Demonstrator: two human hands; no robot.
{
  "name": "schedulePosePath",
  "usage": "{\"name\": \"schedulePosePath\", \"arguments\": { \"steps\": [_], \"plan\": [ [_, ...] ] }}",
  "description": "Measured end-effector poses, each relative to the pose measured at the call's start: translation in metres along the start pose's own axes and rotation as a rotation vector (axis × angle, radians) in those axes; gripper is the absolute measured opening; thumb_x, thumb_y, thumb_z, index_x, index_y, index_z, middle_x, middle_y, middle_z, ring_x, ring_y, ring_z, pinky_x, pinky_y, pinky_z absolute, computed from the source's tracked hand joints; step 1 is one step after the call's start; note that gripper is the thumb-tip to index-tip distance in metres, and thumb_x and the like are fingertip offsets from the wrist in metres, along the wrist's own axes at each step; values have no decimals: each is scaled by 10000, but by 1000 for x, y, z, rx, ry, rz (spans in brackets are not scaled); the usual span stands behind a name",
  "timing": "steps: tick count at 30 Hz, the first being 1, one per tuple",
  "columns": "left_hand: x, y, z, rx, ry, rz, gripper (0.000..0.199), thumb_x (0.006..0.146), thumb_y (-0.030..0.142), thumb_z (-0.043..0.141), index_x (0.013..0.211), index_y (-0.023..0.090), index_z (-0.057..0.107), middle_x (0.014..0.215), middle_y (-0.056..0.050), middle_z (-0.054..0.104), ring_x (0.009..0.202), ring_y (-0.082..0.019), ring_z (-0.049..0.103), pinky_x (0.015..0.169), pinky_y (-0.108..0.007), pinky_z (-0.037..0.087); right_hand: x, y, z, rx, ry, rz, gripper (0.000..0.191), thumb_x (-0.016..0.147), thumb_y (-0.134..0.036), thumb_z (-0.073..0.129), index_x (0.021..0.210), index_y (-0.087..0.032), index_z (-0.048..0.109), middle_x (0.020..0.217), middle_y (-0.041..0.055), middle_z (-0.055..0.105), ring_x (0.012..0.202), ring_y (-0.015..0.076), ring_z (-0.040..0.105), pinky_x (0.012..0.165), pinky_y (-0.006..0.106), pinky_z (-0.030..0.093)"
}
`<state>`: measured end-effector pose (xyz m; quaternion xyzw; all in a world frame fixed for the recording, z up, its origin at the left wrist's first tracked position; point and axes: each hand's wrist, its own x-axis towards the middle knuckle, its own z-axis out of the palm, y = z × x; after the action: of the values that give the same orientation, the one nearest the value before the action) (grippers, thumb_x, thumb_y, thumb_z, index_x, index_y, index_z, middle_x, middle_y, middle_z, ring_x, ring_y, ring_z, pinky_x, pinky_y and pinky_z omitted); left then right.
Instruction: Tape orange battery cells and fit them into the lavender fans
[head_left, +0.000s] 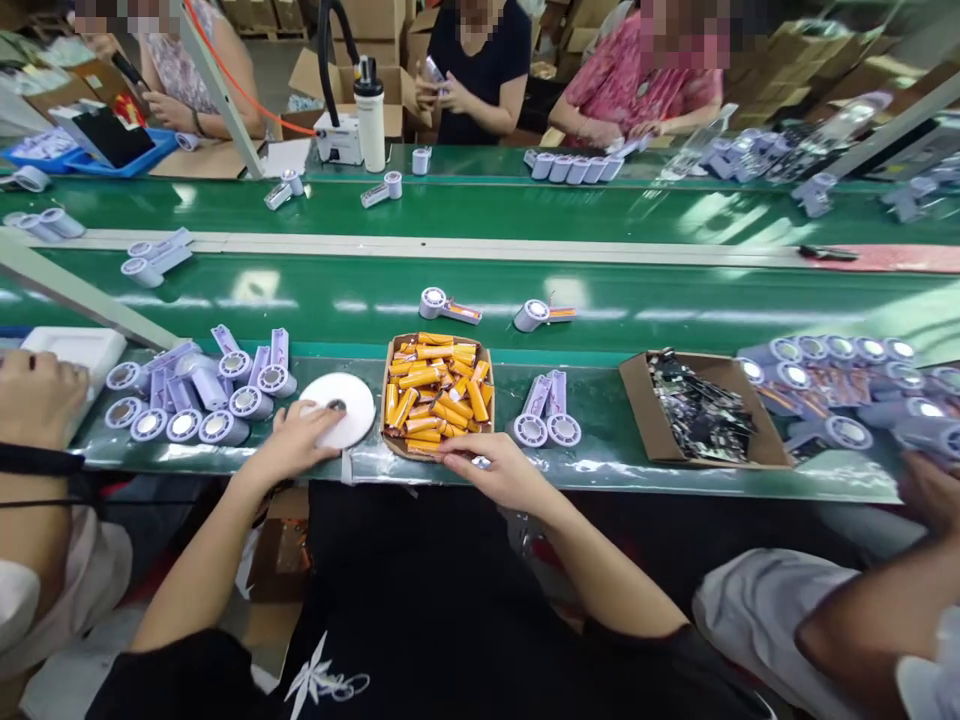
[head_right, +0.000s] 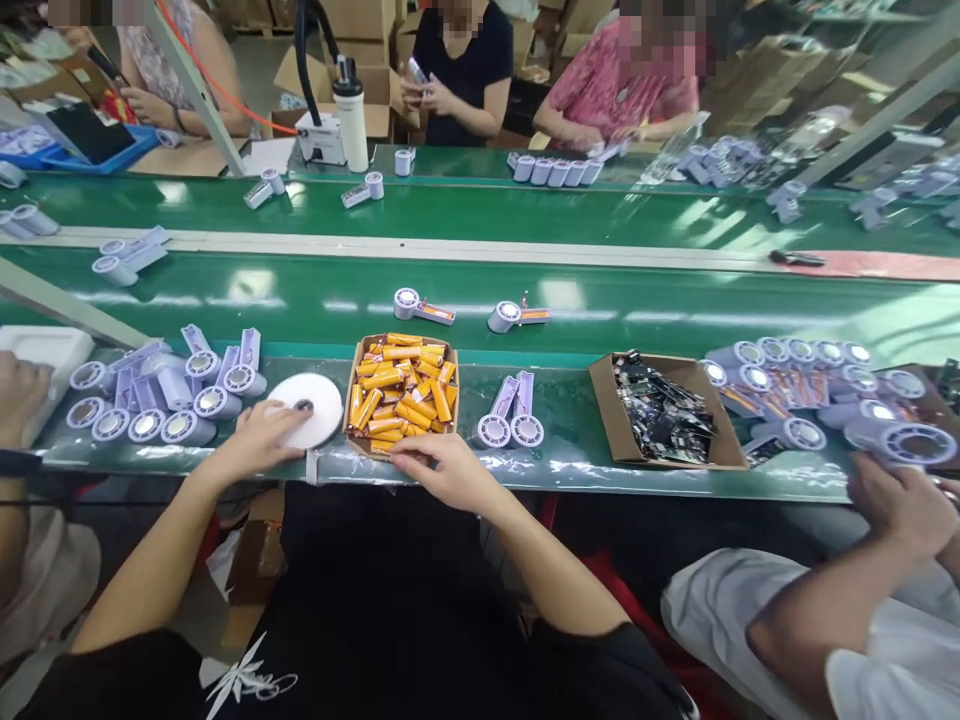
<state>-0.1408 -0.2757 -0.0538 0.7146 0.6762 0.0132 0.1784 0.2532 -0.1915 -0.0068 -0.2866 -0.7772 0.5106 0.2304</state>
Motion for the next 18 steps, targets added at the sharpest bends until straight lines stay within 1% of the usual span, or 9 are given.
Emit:
{"name": "schedulePosePath", "arguments": {
  "steps": [3,5,6,8,11,13,15,16,18],
  "plan": [
    [-7,25,-14,-90,247,54,720,927,499,787,1570,242,590,1541,-158,664,1458,-399,499,1224,-576,446,9,-2,24,144,-45,112,425,1016,-525,702,1281,-203,782,1063,93,862,800,191,792,722,294,619],
    [-19,51,-17,-103,428,138,762,923,484,804,1590,229,539,1505,-159,667,1487,-401,452,1237,-584,441,10,-4,40,271,-108,175,626,954,-576,768,1433,-180,690,1010,78,848,688,161,744,640,269,592],
    [-25,63,-18,-93,507,185,773,915,460,817,1592,230,523,1484,-159,669,1508,-410,426,1251,-602,424,10,-6,49,311,-146,189,659,942,-591,780,1440,-170,681,939,56,836,626,145,709,604,256,569],
    [-32,80,-16,-54,630,261,755,908,367,826,1583,246,511,1449,-154,672,1521,-418,414,1275,-634,388,9,-10,65,309,-235,152,496,993,-577,727,1266,-165,773,761,9,784,535,118,636,568,234,515],
    [-30,79,-10,-16,749,282,691,905,217,782,1546,275,531,1420,-140,671,1469,-397,476,1270,-628,393,8,-12,79,160,-390,3,371,1103,-420,593,945,-178,825,626,-10,723,533,110,620,610,226,486],
    [-26,69,-3,-41,787,234,677,892,186,772,1524,265,543,1389,-145,669,1404,-383,524,1221,-593,450,10,-9,76,-44,-491,-70,310,1098,-329,616,924,-196,836,669,-3,757,587,125,662,651,237,485],
    [-23,62,6,-56,808,192,670,874,196,790,1501,246,559,1359,-151,670,1355,-380,546,1179,-571,481,20,-5,64,-278,-505,-114,254,1084,-344,667,966,-217,853,773,20,809,673,157,713,683,259,494],
    [-22,62,10,-47,816,183,663,864,196,796,1487,244,573,1345,-150,675,1345,-381,548,1177,-570,477,28,-4,54,-382,-444,-136,237,1081,-369,682,1026,-221,859,862,44,837,754,182,743,722,276,513],
    [-20,66,16,-9,819,176,645,841,182,796,1454,246,607,1328,-146,685,1353,-388,535,1195,-579,448,52,-2,33,-558,-224,-185,268,1094,-357,660,1231,-202,829,1108,113,855,987,243,768,878,336,558]
  ]
}}
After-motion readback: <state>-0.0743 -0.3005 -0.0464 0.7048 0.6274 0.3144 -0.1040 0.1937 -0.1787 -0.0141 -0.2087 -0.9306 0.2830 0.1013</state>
